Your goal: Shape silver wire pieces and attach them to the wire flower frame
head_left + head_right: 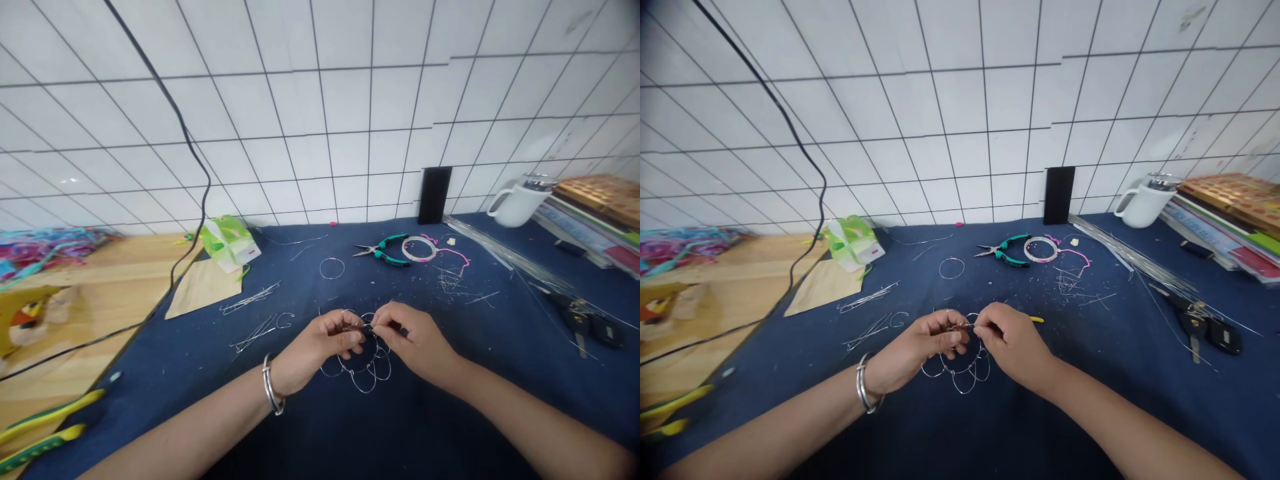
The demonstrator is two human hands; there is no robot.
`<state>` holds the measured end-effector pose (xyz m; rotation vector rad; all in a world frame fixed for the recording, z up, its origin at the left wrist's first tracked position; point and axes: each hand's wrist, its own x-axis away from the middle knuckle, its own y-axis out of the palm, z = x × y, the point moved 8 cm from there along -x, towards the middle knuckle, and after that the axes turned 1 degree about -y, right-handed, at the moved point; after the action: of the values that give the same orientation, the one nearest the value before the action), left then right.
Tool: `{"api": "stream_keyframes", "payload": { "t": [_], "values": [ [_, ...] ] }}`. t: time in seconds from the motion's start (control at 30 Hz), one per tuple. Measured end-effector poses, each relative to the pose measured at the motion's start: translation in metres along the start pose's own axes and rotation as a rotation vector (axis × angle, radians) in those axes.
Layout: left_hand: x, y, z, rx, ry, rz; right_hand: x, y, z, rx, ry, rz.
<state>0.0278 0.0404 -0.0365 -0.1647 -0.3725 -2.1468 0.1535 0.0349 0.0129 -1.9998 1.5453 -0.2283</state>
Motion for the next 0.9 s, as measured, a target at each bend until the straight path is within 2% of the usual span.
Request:
{"api": "stream_keyframes", "payload": {
  "t": [0.2, 0.4, 0.7, 0.9],
  "values": [
    [-0.008, -0.003, -0.002, 0.053, -0.005, 0.095, -0.003, -0.006, 0.002, 0.003, 0.033, 0.021],
    [-0.005, -0.005, -0.008, 0.067, -0.031, 0.091, -0.004, -0.007, 0.006, -0.009, 0.1, 0.038],
    [0.0, -0.003, -0.017, 0.129, -0.083, 0.092, -0.003, -0.009, 0.004, 0.01, 0.083, 0.084],
    [-0.002, -0.004, -0.019, 0.113, -0.059, 0.086, -0.002, -0.008, 0.004, 0.05, 0.116, 0.076]
  ]
}}
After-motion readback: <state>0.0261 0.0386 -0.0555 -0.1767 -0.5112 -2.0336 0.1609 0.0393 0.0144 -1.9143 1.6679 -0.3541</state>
